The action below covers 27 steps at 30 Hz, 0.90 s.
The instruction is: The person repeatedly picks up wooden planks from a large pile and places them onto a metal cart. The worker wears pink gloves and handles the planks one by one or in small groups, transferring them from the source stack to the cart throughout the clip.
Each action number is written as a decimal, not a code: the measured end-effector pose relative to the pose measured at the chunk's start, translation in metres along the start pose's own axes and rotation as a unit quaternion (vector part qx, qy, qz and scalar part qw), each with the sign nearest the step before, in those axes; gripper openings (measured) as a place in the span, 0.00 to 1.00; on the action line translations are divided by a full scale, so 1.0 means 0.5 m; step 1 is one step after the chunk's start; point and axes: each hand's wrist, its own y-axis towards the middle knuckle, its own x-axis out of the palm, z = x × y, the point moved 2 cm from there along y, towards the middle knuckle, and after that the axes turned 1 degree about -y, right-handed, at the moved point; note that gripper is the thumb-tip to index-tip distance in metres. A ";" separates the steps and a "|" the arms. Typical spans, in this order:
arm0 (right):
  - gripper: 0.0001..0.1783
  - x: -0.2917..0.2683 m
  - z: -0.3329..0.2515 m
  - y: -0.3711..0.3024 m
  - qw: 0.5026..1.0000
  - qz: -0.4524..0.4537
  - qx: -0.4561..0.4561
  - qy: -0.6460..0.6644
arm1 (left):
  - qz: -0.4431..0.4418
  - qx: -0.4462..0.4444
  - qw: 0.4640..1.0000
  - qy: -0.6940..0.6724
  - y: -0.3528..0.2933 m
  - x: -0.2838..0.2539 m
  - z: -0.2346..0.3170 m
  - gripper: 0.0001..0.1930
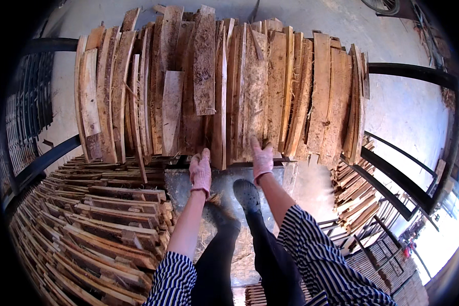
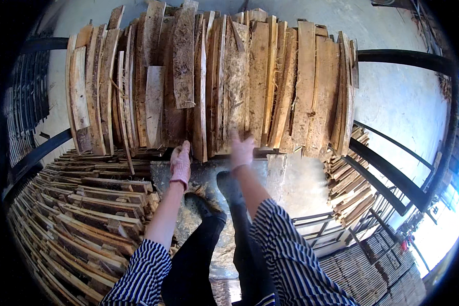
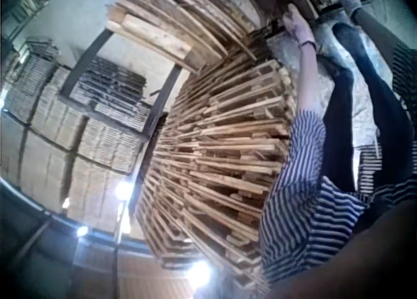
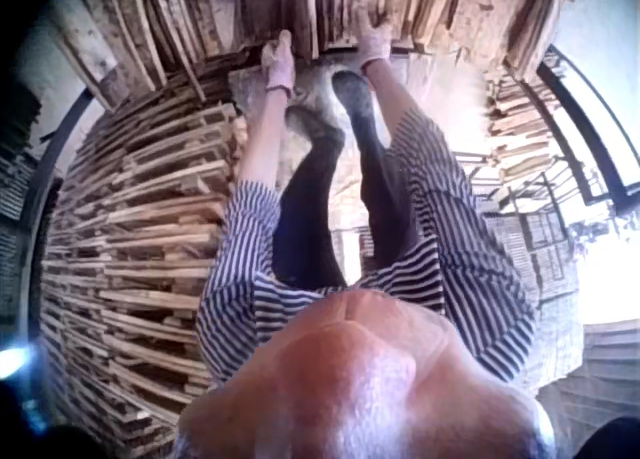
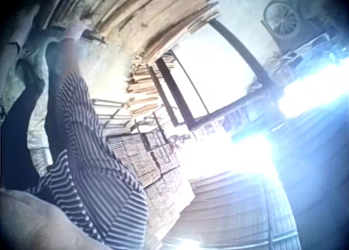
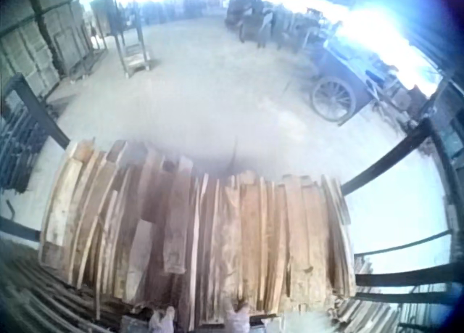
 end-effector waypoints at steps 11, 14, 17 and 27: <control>0.55 0.014 -0.028 0.015 0.964 -0.257 0.069 0.009 | 0.071 -0.057 0.988 -0.126 -0.040 0.010 -0.032 0.52; 0.57 -0.013 0.019 0.066 0.944 -0.328 0.034 0.022 | 0.016 -0.057 0.996 -0.070 -0.077 0.052 -0.004 0.56; 0.65 -0.025 -0.011 0.022 0.873 -0.470 0.008 0.127 | -0.046 -0.109 0.990 -0.075 -0.085 0.008 -0.042 0.57; 0.59 -0.207 -0.030 0.191 0.894 -0.446 -0.026 0.017 | -0.233 0.037 0.966 -0.105 -0.115 0.136 -0.092 0.30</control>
